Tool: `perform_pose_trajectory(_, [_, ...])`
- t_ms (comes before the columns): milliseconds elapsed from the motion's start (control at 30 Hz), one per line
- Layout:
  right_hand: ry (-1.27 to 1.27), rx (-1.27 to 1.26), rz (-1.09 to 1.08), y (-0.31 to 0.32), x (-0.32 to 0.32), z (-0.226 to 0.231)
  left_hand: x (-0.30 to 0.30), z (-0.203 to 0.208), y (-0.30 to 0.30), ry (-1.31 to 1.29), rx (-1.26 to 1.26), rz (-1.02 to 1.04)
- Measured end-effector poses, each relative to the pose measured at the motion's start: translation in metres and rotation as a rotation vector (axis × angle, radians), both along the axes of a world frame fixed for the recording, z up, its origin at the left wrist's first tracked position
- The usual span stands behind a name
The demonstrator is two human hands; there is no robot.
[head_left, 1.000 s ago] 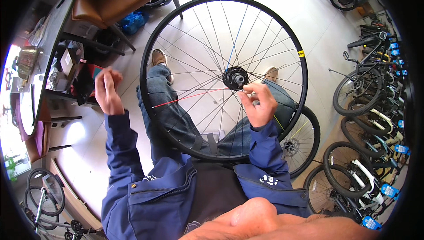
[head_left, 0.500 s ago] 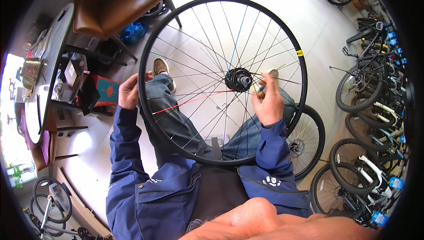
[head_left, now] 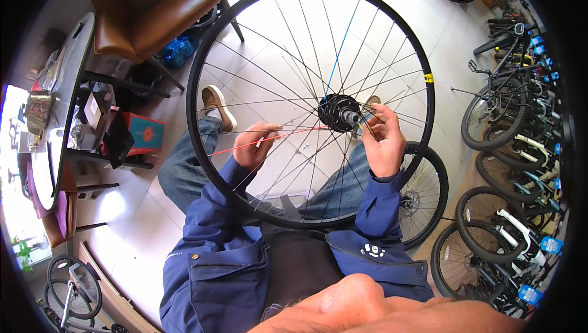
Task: The person laces a bicycle wheel by inserting spokes into the hub and rim, then threads and tightens the spoke nipples. They rotate the wheel to access different sections and continue lacing additional spokes.
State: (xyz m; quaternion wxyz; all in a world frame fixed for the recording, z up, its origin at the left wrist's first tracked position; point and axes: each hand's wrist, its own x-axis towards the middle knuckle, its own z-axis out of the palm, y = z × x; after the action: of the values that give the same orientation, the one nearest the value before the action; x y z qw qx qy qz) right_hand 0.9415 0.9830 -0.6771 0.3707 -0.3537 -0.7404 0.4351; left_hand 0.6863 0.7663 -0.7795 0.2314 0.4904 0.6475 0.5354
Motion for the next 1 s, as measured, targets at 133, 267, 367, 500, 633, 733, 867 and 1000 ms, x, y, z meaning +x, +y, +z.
perform_pose_trajectory(133, [-0.015,-0.037,0.011,0.002,0.001,-0.003,-0.01,-0.038,-0.01,0.367,0.2,0.298])
perform_pose_trajectory(267, [-0.014,-0.053,0.009,0.0,0.0,-0.004,0.002,-0.082,-0.005,-0.014,0.068,0.411])
perform_pose_trajectory(367, [0.01,-0.053,0.019,0.0,-0.002,-0.004,0.019,-0.093,0.003,0.518,-0.002,0.352])
perform_pose_trajectory(500, [-0.008,-0.058,0.019,0.002,-0.003,-0.005,0.01,-0.073,0.007,0.496,0.021,0.583])
perform_pose_trajectory(633, [-0.038,-0.08,0.058,0.003,-0.003,-0.008,0.014,-0.05,0.02,0.685,0.131,0.353])
perform_pose_trajectory(733, [-0.095,-0.077,0.095,0.004,-0.004,-0.011,0.026,-0.045,0.027,0.279,0.178,0.122])
perform_pose_trajectory(867, [-0.09,-0.057,0.073,0.001,-0.011,-0.014,0.034,-0.049,0.03,0.0,0.193,0.045])
perform_pose_trajectory(1000, [-0.204,0.048,0.131,-0.004,-0.015,-0.01,0.035,-0.05,0.03,-0.022,0.247,0.07])
